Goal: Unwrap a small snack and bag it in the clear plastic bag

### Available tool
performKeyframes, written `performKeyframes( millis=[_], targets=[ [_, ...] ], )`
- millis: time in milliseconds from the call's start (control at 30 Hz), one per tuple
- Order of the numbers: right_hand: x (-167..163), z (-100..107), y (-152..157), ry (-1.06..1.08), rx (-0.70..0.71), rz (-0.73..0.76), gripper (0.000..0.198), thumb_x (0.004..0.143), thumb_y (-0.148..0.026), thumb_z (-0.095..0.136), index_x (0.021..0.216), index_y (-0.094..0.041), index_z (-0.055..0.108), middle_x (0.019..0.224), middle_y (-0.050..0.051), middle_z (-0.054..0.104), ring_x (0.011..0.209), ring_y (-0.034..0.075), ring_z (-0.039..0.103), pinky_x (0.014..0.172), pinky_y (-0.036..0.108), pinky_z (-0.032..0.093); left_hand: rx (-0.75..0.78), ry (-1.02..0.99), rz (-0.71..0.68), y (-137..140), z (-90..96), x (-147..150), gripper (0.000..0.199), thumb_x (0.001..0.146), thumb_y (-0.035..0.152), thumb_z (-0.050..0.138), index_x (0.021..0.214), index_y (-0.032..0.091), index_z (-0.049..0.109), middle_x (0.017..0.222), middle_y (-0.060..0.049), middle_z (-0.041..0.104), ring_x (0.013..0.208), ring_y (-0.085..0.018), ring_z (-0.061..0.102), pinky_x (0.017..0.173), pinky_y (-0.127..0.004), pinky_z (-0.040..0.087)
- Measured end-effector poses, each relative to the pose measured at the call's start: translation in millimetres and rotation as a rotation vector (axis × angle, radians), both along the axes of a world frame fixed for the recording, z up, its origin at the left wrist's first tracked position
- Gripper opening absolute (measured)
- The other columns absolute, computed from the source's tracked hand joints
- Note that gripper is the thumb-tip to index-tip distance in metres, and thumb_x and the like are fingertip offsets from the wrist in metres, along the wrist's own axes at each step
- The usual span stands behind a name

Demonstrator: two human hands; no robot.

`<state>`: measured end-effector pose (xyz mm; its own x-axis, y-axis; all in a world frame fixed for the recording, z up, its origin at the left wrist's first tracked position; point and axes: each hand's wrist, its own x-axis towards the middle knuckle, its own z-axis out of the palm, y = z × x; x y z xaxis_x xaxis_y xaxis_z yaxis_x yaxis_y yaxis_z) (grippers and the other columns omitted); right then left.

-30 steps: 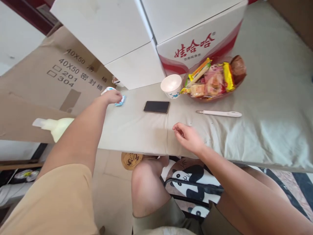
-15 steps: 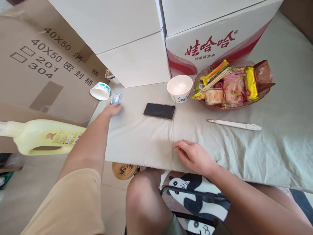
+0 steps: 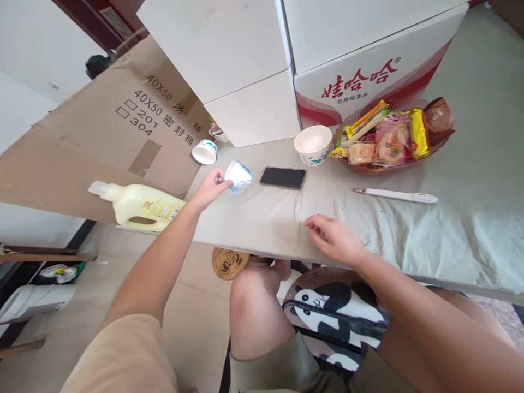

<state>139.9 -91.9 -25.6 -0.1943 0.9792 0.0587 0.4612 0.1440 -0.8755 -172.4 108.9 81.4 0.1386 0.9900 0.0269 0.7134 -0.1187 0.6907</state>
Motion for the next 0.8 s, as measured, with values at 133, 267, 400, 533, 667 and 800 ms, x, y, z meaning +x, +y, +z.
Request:
performKeyframes(
  millis=[133,267,400,533,667,800],
  targets=[
    [21,4,2,0.386,-0.074,-0.264,0.035,0.089,-0.043,0.056,0.117,-0.022,0.054,0.128,0.014,0.065,0.101,0.022,0.068,0.087,0.039,0.055,-0.197,-0.375,-0.205,-72,-21.7,84,0.047,0.062,0.042,0.084,0.08,0.023,0.044,0.069,0.005,0.058,0.063,-0.01,0.054,0.063,-0.022,0.04],
    [54,7,1,0.608,-0.108,-0.445,0.05,0.082,-0.049,0.063,0.123,-0.024,0.05,0.121,0.01,0.068,0.1,0.022,0.066,0.087,0.038,0.055,-0.422,-0.613,-0.357,-130,-74.8,177,0.059,0.061,0.051,0.088,0.096,0.026,0.047,0.075,0.004,0.064,0.064,-0.012,0.059,0.064,-0.025,0.044],
    [80,7,-6,0.523,-0.088,-0.594,0.052,0.076,-0.049,0.067,0.118,-0.023,0.052,0.104,0.005,0.069,0.088,0.02,0.064,0.077,0.034,0.054,-0.598,-0.863,-0.304,-149,-103.8,223,0.095,0.064,0.06,0.085,0.141,0.037,0.034,0.099,0.001,0.069,0.081,-0.017,0.068,0.079,-0.034,0.055],
    [88,9,-3,0.385,-0.049,-0.422,0.042,0.075,-0.048,0.071,0.105,-0.022,0.059,0.104,0.006,0.071,0.093,0.023,0.067,0.084,0.037,0.054,-0.786,-0.849,-0.377,-137,-104.5,221,0.082,0.057,0.053,0.093,0.127,0.03,0.058,0.115,-0.006,0.07,0.09,-0.021,0.069,0.075,-0.032,0.055],
    [97,9,8,0.127,0.129,-0.548,0.027,0.093,-0.04,0.05,0.101,-0.021,0.068,0.112,0.012,0.073,0.109,0.028,0.067,0.1,0.046,0.05,-0.744,-0.872,-0.309,-124,-102.2,216,0.06,0.055,0.043,0.095,0.103,0.023,0.066,0.102,-0.006,0.07,0.088,-0.02,0.067,0.072,-0.029,0.053],
    [110,0,14,-0.318,0.201,-0.691,0.035,0.087,-0.019,0.049,0.115,-0.017,0.069,0.127,0.018,0.07,0.127,0.037,0.058,0.111,0.057,0.041,-0.654,-1.045,-0.149,-115,-100.7,213,0.083,0.053,0.035,0.095,0.124,0.035,0.052,0.114,-0.001,0.068,0.096,-0.02,0.067,0.074,-0.028,0.054]
  ],
)
